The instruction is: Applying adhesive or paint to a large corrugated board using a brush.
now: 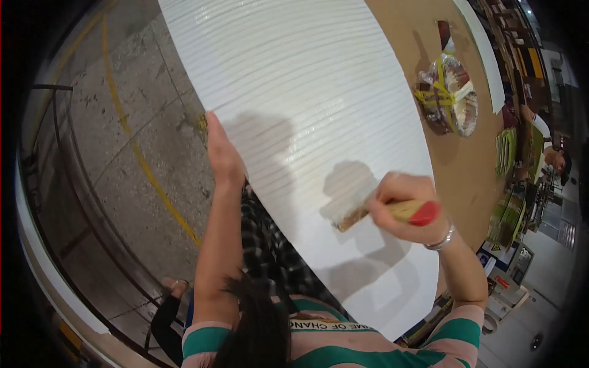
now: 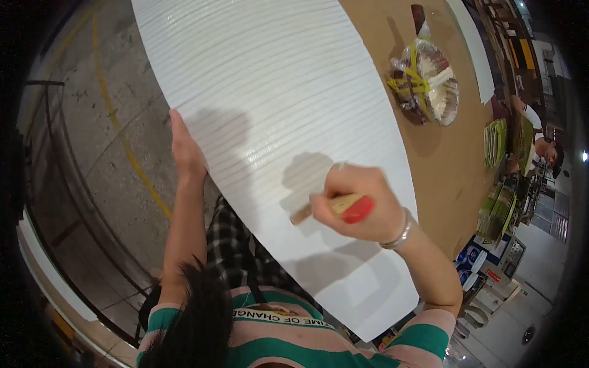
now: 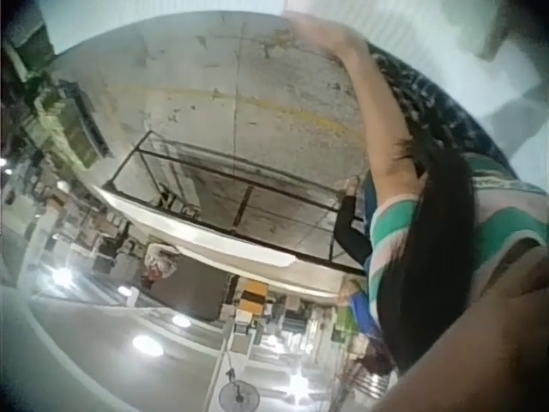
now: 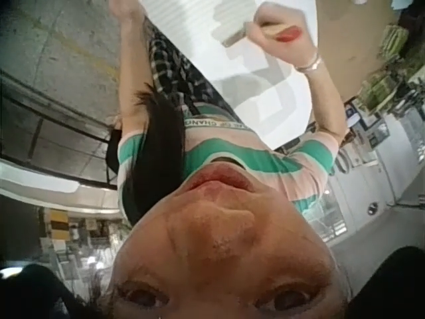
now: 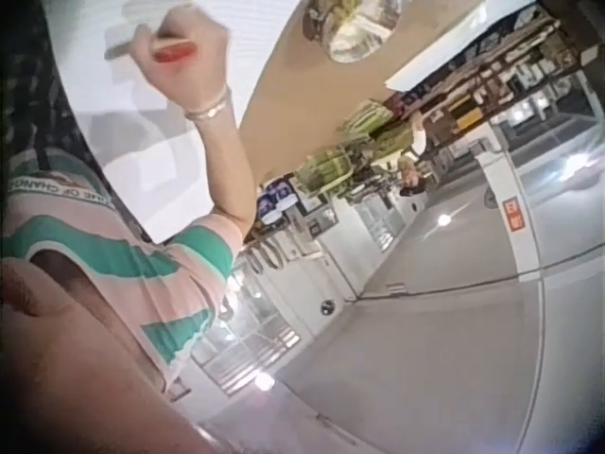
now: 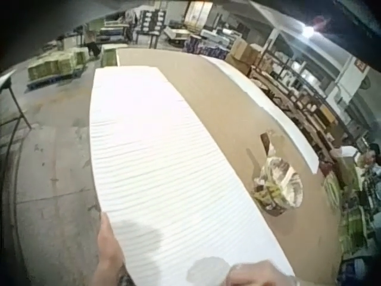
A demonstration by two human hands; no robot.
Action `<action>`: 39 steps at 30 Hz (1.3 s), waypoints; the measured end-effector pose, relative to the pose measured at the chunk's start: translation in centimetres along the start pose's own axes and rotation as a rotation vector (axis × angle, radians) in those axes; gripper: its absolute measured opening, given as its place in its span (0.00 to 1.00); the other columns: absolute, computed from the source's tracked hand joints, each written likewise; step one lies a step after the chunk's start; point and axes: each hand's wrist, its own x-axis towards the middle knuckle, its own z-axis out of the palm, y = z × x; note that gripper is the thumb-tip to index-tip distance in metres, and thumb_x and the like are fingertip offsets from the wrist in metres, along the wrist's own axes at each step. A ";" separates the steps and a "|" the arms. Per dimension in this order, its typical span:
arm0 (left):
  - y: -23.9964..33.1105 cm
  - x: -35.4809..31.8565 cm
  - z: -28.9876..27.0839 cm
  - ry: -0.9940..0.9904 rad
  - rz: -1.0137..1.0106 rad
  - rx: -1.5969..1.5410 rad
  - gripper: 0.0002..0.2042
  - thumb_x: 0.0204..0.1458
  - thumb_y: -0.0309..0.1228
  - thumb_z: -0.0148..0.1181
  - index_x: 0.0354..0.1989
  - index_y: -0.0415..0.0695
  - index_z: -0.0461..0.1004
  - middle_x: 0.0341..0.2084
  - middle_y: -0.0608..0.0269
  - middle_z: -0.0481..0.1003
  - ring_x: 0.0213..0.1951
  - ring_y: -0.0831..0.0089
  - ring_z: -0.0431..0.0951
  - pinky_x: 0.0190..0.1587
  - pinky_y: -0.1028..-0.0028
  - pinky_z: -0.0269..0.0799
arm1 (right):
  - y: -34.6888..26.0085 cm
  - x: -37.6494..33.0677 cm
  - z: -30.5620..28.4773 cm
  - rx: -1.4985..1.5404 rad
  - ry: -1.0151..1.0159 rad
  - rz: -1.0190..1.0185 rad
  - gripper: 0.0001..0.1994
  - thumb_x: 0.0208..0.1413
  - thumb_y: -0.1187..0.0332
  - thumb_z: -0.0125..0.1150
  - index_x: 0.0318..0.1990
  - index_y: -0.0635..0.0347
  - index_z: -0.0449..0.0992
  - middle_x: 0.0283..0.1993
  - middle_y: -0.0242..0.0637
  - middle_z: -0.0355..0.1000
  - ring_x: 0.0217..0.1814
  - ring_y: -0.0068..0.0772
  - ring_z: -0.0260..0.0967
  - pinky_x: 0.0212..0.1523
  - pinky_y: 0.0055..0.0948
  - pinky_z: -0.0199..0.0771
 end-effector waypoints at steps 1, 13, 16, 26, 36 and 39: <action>-0.3 0.0 0.0 -0.018 0.009 -0.008 0.30 0.64 0.49 0.32 0.63 0.35 0.55 0.59 0.56 0.62 0.57 0.65 0.66 0.59 0.70 0.60 | -0.3 0.9 -0.8 0.049 0.088 -0.026 0.08 0.43 0.75 0.63 0.20 0.61 0.69 0.18 0.37 0.64 0.17 0.28 0.61 0.20 0.26 0.62; -1.0 0.1 -0.4 0.016 -0.073 0.213 0.33 0.63 0.52 0.29 0.65 0.33 0.49 0.63 0.48 0.54 0.62 0.61 0.57 0.63 0.69 0.53 | 2.9 14.3 -5.3 0.104 0.441 -0.021 0.13 0.52 0.65 0.62 0.21 0.64 0.70 0.16 0.29 0.67 0.21 0.18 0.64 0.22 0.21 0.62; -1.1 0.4 -0.6 0.001 -0.089 0.182 0.34 0.63 0.53 0.28 0.66 0.33 0.46 0.64 0.48 0.52 0.63 0.60 0.56 0.63 0.69 0.52 | 5.2 14.2 -5.4 0.114 0.334 0.054 0.12 0.52 0.66 0.60 0.22 0.64 0.70 0.17 0.29 0.66 0.23 0.17 0.64 0.24 0.19 0.63; -2.6 0.2 -3.1 0.013 -0.110 0.071 0.33 0.64 0.52 0.28 0.67 0.37 0.44 0.65 0.52 0.50 0.64 0.62 0.53 0.64 0.67 0.48 | 0.2 13.2 -8.8 0.474 0.170 0.425 0.05 0.52 0.72 0.61 0.34 0.63 0.74 0.31 0.32 0.72 0.32 0.19 0.67 0.33 0.21 0.68; -3.7 1.2 -6.5 -0.299 -0.192 -1.298 0.34 0.63 0.53 0.26 0.67 0.37 0.42 0.66 0.52 0.48 0.65 0.62 0.51 0.66 0.67 0.44 | 1.6 12.8 -7.3 0.146 0.024 0.446 0.07 0.51 0.69 0.62 0.28 0.63 0.76 0.23 0.30 0.72 0.25 0.19 0.68 0.27 0.20 0.68; -4.1 0.9 -6.5 -0.303 -0.247 -1.312 0.33 0.64 0.51 0.26 0.67 0.36 0.41 0.66 0.51 0.47 0.65 0.61 0.50 0.66 0.67 0.43 | 2.6 16.1 -8.4 0.073 0.279 0.057 0.08 0.52 0.68 0.61 0.28 0.65 0.77 0.22 0.31 0.72 0.25 0.18 0.68 0.27 0.19 0.67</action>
